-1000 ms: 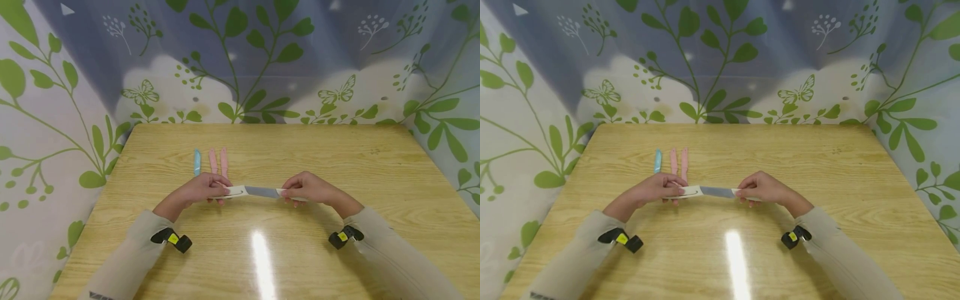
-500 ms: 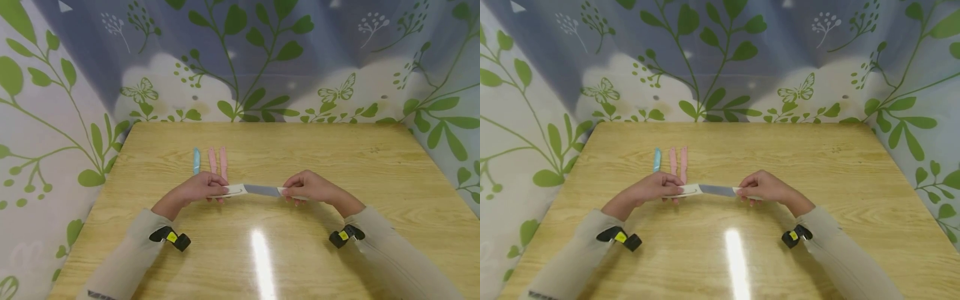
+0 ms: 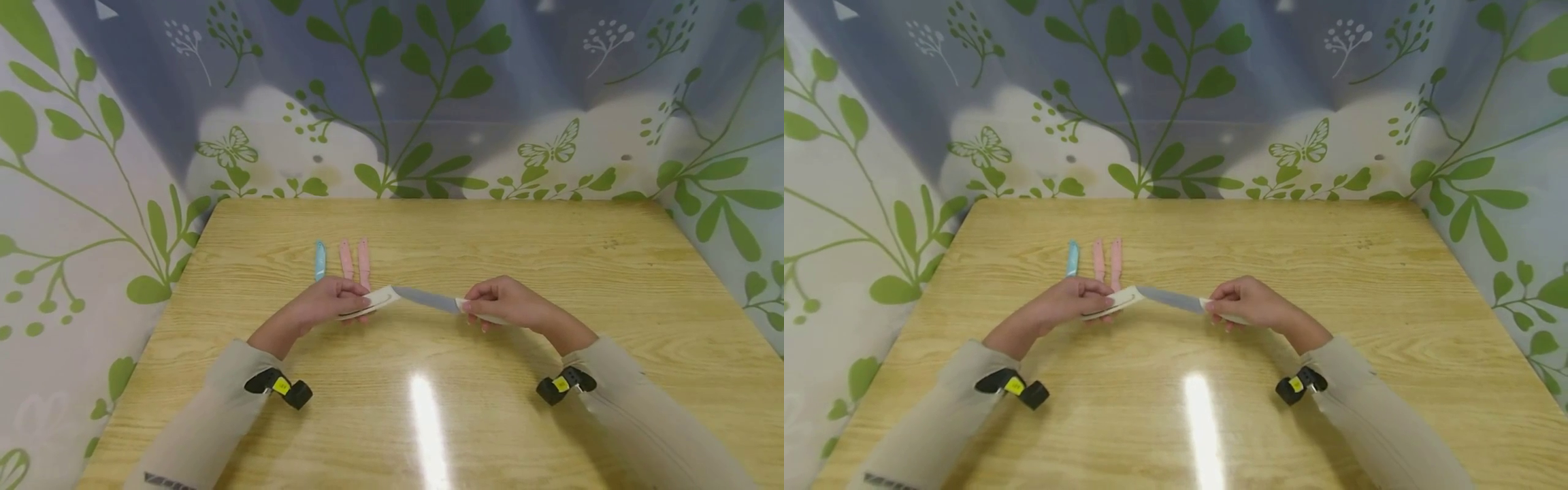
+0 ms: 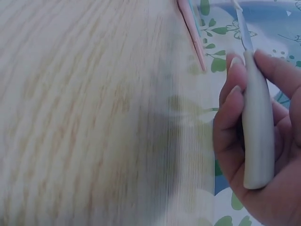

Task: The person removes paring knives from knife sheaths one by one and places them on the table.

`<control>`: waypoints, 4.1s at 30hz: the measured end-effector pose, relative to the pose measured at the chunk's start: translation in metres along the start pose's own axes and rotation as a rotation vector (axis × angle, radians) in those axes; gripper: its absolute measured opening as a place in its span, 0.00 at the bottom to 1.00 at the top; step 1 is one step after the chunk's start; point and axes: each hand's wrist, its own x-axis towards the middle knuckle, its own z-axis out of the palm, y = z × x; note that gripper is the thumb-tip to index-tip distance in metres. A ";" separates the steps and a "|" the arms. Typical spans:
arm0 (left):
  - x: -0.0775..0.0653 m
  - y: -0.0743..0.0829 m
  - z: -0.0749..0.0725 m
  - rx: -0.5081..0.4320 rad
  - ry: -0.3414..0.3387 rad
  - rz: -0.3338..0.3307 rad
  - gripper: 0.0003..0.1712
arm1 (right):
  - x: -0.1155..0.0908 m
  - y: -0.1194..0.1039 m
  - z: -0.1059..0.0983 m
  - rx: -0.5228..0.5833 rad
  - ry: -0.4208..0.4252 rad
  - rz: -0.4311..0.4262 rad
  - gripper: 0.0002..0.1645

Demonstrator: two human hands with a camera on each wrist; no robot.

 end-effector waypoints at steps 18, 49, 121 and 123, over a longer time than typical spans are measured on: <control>0.018 0.001 0.015 -0.130 0.141 0.050 0.16 | 0.003 -0.003 0.001 0.172 0.203 0.020 0.17; 0.061 0.017 0.083 -0.291 0.156 -0.019 0.12 | 0.010 -0.001 0.001 -0.010 0.347 0.152 0.16; 0.088 0.039 0.133 0.501 0.246 -0.044 0.22 | 0.001 0.022 -0.015 -0.273 0.380 0.304 0.17; 0.089 0.038 0.134 0.496 0.244 -0.049 0.22 | 0.001 0.022 -0.015 -0.272 0.379 0.299 0.17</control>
